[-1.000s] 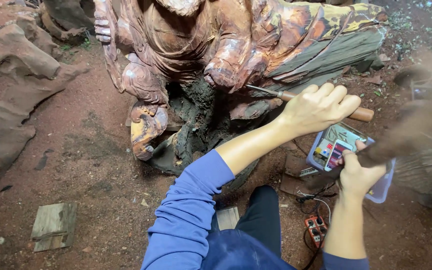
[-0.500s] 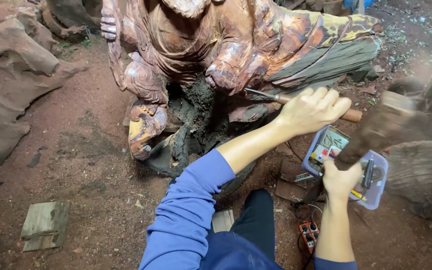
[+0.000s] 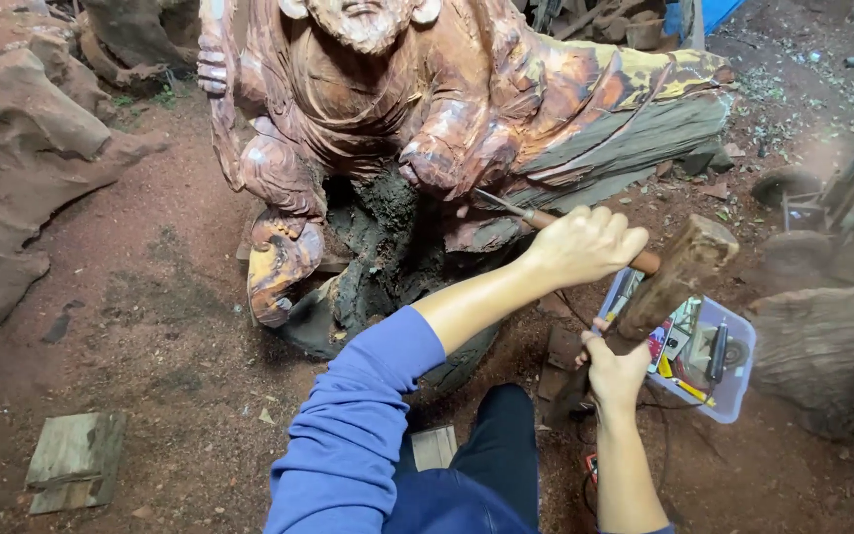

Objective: Carving a large wooden statue using a manual chisel and mallet in a workshop.

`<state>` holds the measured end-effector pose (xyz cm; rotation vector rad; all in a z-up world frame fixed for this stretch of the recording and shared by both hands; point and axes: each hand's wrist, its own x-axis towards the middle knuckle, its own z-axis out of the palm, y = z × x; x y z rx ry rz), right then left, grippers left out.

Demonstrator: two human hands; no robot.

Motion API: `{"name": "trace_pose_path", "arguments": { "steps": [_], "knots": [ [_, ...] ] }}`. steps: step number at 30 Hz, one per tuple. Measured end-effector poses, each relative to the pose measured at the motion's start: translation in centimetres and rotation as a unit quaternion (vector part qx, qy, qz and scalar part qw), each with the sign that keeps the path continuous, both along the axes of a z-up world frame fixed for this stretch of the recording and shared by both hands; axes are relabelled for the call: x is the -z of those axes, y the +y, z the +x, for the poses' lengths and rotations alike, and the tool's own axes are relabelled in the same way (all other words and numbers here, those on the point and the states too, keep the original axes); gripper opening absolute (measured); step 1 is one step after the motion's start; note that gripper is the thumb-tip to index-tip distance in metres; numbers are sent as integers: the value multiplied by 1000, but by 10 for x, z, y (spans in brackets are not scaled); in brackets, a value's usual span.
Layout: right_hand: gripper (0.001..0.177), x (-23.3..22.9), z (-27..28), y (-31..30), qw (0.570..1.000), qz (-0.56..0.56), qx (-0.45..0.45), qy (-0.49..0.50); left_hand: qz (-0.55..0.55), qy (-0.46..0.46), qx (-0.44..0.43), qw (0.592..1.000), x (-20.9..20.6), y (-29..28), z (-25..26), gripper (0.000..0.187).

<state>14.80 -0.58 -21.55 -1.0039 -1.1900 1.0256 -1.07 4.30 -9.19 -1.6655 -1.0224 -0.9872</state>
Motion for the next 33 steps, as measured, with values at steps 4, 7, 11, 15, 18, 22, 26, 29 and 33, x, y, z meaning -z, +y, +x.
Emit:
{"name": "trace_pose_path", "arguments": {
  "steps": [4, 7, 11, 15, 18, 22, 26, 29, 33],
  "knots": [
    [18, 10, -28, -22, 989, -44, 20, 137, -25, 31, 6, 999, 32, 10, -2, 12],
    [20, 33, -23, -16, 995, -66, -32, 73, -39, 44, -16, 998, 50, 19, -5, 11],
    [16, 52, -32, -27, 980, -96, 10, 173, -37, 52, -1, 998, 79, 27, -6, 29],
    [13, 57, -34, -36, 981, -112, -35, 154, -85, 82, -2, 993, 82, 19, -10, 11],
    [13, 43, -45, -48, 980, -112, -38, 162, -102, 87, 0, 991, 83, 13, -12, 9],
    [14, 100, -33, -37, 979, -116, -67, 152, -116, 103, 0, 988, 98, 13, -18, 9],
    [16, 96, -24, -46, 981, -109, -61, 149, -122, 130, 35, 983, 90, -13, -23, 8],
    [15, 113, -28, -39, 968, -104, -25, 228, -126, 113, 24, 985, 95, 1, -19, 7],
    [9, 80, -43, -48, 979, -99, -55, 170, -114, 87, -15, 990, 91, 20, -13, 7]
  ]
}}
